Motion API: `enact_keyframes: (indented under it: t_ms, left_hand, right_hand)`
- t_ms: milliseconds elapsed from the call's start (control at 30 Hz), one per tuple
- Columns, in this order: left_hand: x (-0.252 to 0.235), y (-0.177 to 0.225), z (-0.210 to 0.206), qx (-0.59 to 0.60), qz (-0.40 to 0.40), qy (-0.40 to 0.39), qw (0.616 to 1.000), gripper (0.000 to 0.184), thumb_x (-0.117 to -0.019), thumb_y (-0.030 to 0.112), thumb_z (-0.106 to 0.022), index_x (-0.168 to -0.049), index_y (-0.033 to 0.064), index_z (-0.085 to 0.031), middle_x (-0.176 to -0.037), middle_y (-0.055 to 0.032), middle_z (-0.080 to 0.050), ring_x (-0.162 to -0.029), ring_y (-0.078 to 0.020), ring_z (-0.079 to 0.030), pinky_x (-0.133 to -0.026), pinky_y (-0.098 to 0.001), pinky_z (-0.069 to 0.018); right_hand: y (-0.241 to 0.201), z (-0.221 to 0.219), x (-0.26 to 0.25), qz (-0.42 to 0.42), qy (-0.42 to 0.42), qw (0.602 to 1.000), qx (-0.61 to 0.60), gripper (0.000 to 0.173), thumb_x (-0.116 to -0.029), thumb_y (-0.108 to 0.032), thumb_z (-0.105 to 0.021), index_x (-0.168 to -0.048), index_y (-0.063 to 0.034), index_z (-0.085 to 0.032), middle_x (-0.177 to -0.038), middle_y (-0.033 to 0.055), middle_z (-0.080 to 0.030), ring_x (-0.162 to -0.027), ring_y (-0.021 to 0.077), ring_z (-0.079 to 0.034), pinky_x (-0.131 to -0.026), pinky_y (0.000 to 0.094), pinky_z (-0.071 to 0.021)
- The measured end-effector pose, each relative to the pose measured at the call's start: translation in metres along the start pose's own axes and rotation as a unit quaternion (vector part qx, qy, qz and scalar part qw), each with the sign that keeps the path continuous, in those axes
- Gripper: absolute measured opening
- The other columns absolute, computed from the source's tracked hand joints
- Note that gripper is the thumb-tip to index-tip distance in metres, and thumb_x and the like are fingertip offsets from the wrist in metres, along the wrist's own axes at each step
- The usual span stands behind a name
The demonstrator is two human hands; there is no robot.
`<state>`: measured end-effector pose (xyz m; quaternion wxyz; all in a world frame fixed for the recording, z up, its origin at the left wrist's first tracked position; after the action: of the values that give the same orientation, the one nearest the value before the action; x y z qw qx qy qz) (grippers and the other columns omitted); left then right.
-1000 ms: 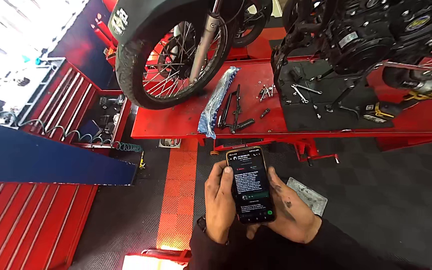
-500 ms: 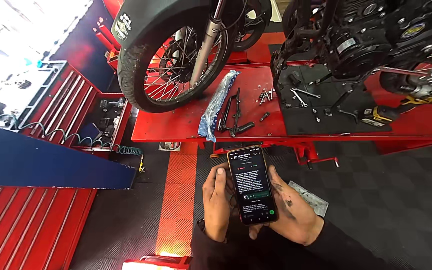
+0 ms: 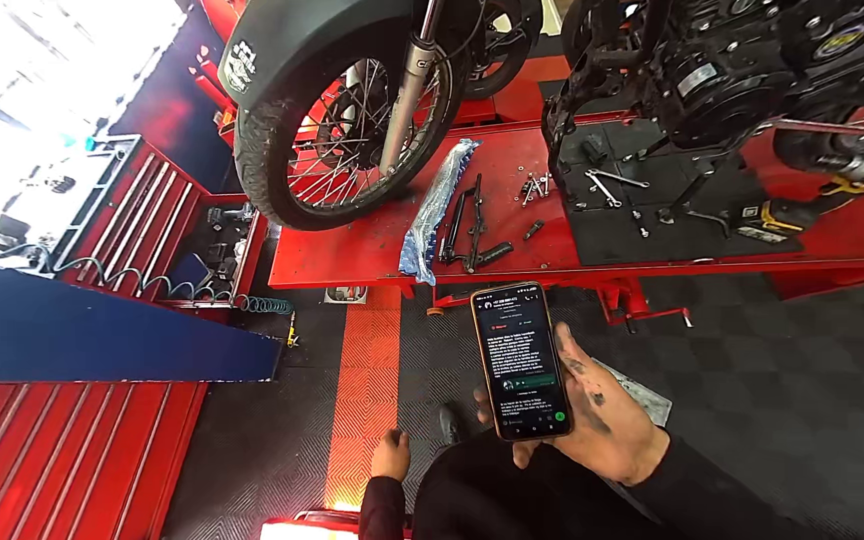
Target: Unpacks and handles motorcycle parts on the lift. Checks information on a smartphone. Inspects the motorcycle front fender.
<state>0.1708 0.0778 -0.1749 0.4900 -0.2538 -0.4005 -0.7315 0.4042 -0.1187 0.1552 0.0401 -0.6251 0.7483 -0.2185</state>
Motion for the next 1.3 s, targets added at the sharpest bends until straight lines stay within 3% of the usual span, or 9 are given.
enact_keyframes:
  t_ms: [100, 267, 667, 1300]
  left_hand:
    - [0.005, -0.056, -0.023, -0.001, 0.065, -0.026, 0.998, 0.044, -0.1061, 0.039, -0.053, -0.130, 0.0038, -0.067, -0.124, -0.0206, -0.070, -0.122, -0.0367, -0.065, -0.107, -0.0587, -0.0479]
    - [0.009, -0.111, -0.051, 0.078, 0.096, -0.017, 0.992, 0.039, -0.1030, 0.033, -0.061, -0.124, 0.0020, -0.069, -0.113, -0.0203, -0.074, -0.106, -0.0368, -0.072, -0.099, -0.0585, -0.0537]
    - [0.009, -0.099, -0.026, 0.185, 0.087, 0.039, 0.978, 0.036, -0.1021, 0.026, -0.065, -0.127, 0.0004, -0.066, -0.111, -0.0199, -0.074, -0.091, -0.0339, -0.073, -0.084, -0.0548, -0.0580]
    - [0.005, -0.095, -0.030, 0.201, 0.080, 0.032, 0.976, 0.041, -0.1020, 0.026, -0.065, -0.130, -0.0043, -0.063, -0.113, -0.0236, -0.072, -0.096, -0.0351, -0.072, -0.088, -0.0545, -0.0572]
  right_hand:
    - [-0.001, 0.003, -0.001, 0.005, -0.002, 1.000, 0.005, 0.083, -0.0957, -0.080, -0.026, -0.145, -0.0190, -0.053, -0.136, 0.0288, -0.058, -0.120, 0.0458, -0.062, -0.085, 0.0583, -0.0589]
    - [-0.002, 0.016, -0.001, 0.003, 0.027, 1.000, 0.006, 0.085, -0.0943, -0.082, -0.026, -0.144, -0.0185, -0.054, -0.135, 0.0292, -0.058, -0.118, 0.0462, -0.063, -0.085, 0.0575, -0.0591]
    - [-0.006, 0.022, -0.005, 0.009, 0.036, 0.999, 0.008, 0.083, -0.0949, -0.081, -0.028, -0.145, -0.0193, -0.053, -0.136, 0.0298, -0.058, -0.119, 0.0471, -0.062, -0.085, 0.0591, -0.0586]
    - [-0.019, 0.030, -0.006, 0.031, 0.055, 0.998, 0.008, 0.083, -0.0948, -0.081, -0.027, -0.146, -0.0203, -0.051, -0.136, 0.0299, -0.058, -0.118, 0.0481, -0.062, -0.085, 0.0605, -0.0581]
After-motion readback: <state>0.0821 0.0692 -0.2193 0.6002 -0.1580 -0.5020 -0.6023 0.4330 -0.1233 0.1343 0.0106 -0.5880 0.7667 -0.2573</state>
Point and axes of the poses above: each hand's wrist, its own x-axis away from the middle knuckle, its own z-axis out of the back of the hand, y = z × x, the point moved 7 cm from there along -x, towards the middle knuckle
